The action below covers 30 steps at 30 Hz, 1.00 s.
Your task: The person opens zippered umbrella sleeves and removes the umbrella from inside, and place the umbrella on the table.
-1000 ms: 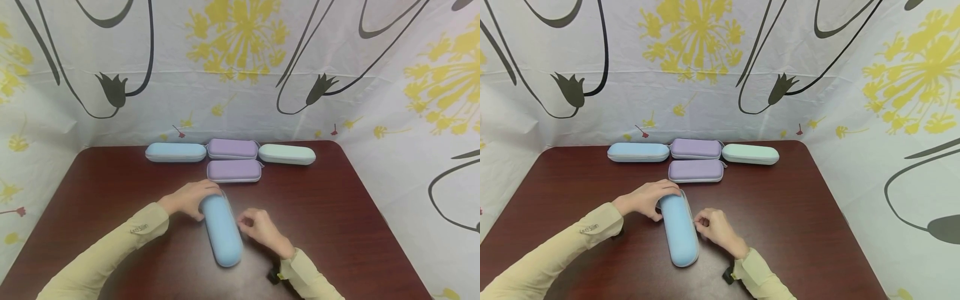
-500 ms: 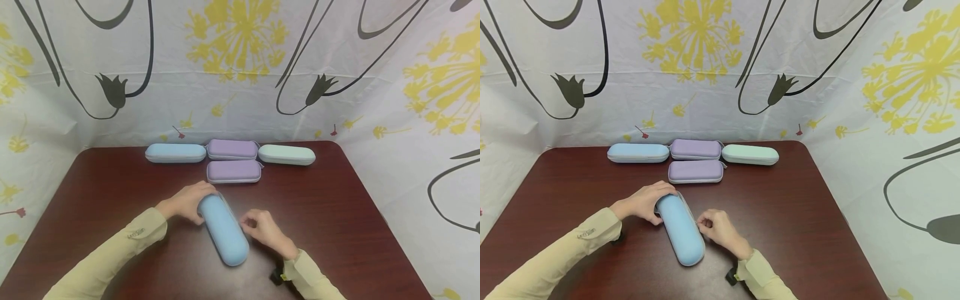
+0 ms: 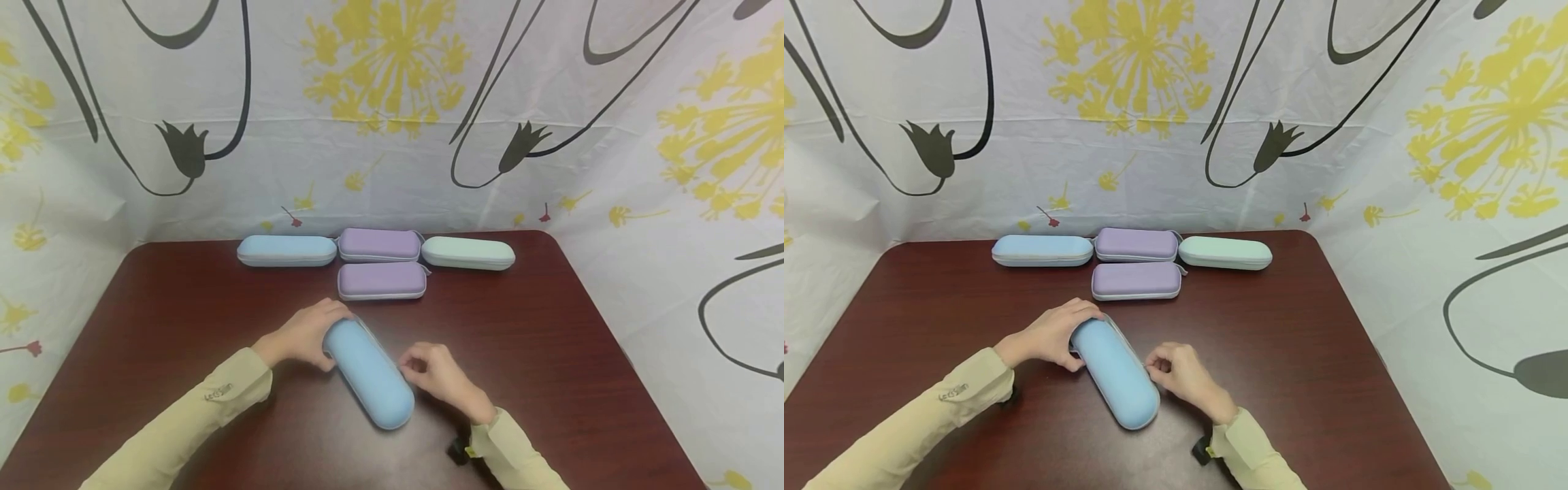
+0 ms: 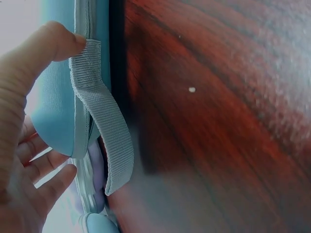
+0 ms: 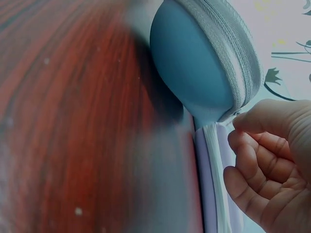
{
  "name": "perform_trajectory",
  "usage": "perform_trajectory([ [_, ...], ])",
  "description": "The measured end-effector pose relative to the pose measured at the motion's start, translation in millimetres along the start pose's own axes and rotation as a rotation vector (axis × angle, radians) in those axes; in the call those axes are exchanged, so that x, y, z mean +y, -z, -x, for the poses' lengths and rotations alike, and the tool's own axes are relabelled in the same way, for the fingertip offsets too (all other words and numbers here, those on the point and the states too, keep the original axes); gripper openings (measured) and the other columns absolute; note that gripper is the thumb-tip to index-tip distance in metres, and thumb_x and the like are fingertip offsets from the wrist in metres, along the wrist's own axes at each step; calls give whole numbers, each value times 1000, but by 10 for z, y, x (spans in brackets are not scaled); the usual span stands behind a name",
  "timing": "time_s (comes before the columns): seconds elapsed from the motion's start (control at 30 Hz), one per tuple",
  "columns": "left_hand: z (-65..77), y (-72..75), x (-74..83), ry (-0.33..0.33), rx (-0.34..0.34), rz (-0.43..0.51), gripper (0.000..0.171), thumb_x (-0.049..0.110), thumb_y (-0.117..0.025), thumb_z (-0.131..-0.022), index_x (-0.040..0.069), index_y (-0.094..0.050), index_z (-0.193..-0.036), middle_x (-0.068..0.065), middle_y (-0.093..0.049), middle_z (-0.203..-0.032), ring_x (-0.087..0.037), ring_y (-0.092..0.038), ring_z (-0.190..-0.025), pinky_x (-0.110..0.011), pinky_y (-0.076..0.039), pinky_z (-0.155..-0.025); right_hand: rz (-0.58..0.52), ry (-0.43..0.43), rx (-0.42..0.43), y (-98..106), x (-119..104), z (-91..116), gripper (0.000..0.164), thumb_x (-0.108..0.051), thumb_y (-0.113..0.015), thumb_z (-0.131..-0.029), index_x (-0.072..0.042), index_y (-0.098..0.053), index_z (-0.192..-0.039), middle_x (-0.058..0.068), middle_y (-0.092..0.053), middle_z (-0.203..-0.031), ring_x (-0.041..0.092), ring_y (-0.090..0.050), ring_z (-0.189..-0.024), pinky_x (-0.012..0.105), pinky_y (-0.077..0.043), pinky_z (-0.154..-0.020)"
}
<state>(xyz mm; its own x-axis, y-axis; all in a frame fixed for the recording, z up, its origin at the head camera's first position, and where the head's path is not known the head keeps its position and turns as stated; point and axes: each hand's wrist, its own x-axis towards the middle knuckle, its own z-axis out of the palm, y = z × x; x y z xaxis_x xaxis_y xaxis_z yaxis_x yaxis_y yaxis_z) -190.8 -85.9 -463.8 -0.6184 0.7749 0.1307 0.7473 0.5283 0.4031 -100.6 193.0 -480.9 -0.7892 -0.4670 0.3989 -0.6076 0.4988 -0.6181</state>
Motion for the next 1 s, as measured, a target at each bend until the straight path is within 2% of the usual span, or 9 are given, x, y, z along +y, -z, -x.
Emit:
perform_trajectory([
  [0.37, 59, -50, 34, 0, 72, -25, 79, 36, -83, -49, 9, -56, -118, -1, -56, -112, -16, -47, -99, -35, -47, -81, -5, -11, -38, 82, 35, 41, 14, 1, -70, -73, -10, -65, -78, -5, -57, -71, 4, -52, -65, 17, -46, -57],
  [0.63, 75, -57, 50, 23, 76, -11, 80, 37, -83, -49, 7, -55, -119, -2, -55, -113, -17, -47, -100, -35, -46, -82, -10, 7, -42, 126, 91, 73, 16, 2, -71, -73, -11, -65, -78, -5, -58, -71, 4, -52, -64, 16, -46, -56],
  [1.0, 92, -109, 58, 39, 129, -37, 79, 40, -81, -49, 8, -57, -117, -1, -55, -111, -17, -46, -97, -34, -46, -80, -20, -17, -43, 211, 140, 136, 17, 4, -70, -73, -12, -65, -79, -6, -59, -72, 5, -52, -64, 19, -46, -55],
])
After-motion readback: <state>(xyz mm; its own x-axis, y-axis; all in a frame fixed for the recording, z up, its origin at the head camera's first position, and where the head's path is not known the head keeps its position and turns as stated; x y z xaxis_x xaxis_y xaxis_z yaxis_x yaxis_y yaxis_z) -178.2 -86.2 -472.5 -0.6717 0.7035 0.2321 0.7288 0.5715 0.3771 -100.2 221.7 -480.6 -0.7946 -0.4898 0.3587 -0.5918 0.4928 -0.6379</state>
